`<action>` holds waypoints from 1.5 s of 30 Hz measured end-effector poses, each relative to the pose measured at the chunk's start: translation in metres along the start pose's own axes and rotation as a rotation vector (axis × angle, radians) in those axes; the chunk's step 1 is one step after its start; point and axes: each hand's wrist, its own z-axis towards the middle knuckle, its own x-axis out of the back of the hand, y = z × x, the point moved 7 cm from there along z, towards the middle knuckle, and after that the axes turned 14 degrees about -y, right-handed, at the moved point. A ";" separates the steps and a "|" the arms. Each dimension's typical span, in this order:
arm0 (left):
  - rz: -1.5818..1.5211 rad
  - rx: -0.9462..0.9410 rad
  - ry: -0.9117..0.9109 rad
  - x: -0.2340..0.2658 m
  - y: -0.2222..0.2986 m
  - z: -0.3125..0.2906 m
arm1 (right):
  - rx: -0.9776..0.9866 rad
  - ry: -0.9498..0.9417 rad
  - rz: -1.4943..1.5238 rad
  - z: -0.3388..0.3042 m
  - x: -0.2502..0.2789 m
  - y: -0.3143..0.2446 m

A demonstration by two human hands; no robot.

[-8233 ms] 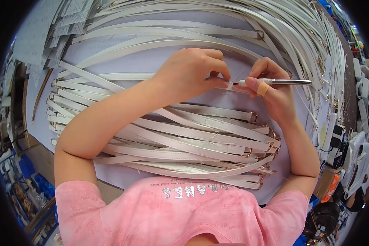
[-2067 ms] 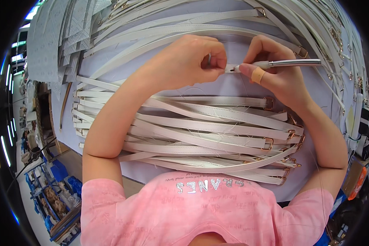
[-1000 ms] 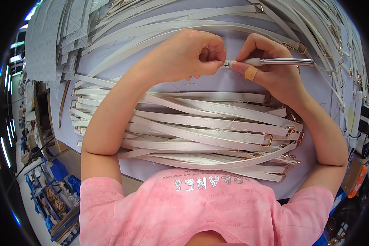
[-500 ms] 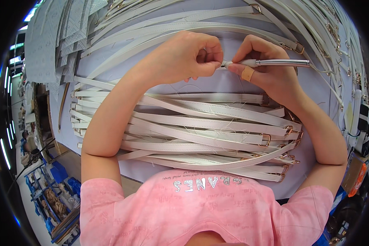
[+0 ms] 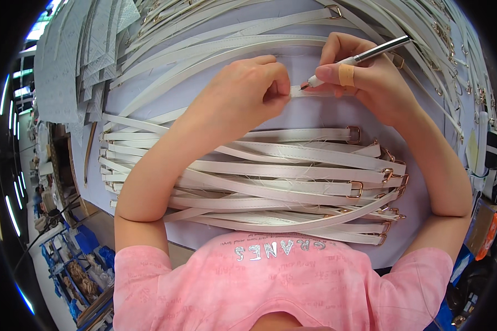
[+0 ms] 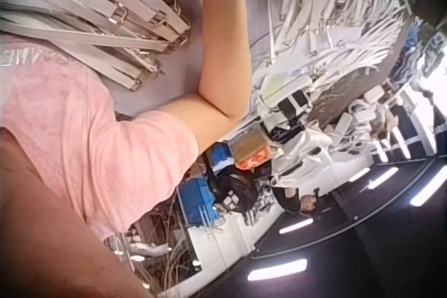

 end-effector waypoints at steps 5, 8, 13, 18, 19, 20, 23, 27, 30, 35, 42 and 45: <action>-0.343 0.233 -0.152 0.002 -0.022 -0.001 | -0.005 -0.003 0.004 -0.001 0.002 0.003; -0.456 0.269 -0.153 0.001 -0.024 -0.004 | 0.001 -0.007 0.000 -0.003 0.003 0.002; -0.212 0.022 -0.015 0.006 -0.003 -0.003 | -0.002 0.035 -0.033 -0.002 0.002 0.004; -0.207 -0.020 0.020 0.008 -0.006 -0.004 | 0.030 0.036 -0.167 -0.001 -0.004 0.004; -0.207 -0.020 0.022 0.008 -0.007 -0.004 | 0.057 0.038 -0.248 0.000 -0.006 0.004; -0.294 0.021 0.006 0.006 -0.013 -0.002 | 0.084 0.039 -0.329 0.000 -0.009 0.003; -0.471 0.102 -0.022 0.002 -0.024 -0.001 | 0.071 0.067 -0.405 -0.002 -0.014 0.003; -0.482 0.105 -0.053 0.002 -0.023 0.001 | 0.052 0.088 -0.453 -0.002 -0.015 0.004; -0.451 0.085 -0.044 0.002 -0.021 0.001 | 0.040 0.094 -0.456 -0.002 -0.016 0.006; -0.449 0.078 -0.050 0.003 -0.021 0.001 | 0.029 0.098 -0.462 -0.002 -0.017 0.005; -0.509 0.159 0.068 0.015 -0.025 -0.004 | 0.066 0.075 -0.390 -0.001 -0.013 0.002; -0.164 -0.024 0.070 0.011 -0.002 -0.007 | 0.080 0.058 -0.200 0.001 -0.002 -0.001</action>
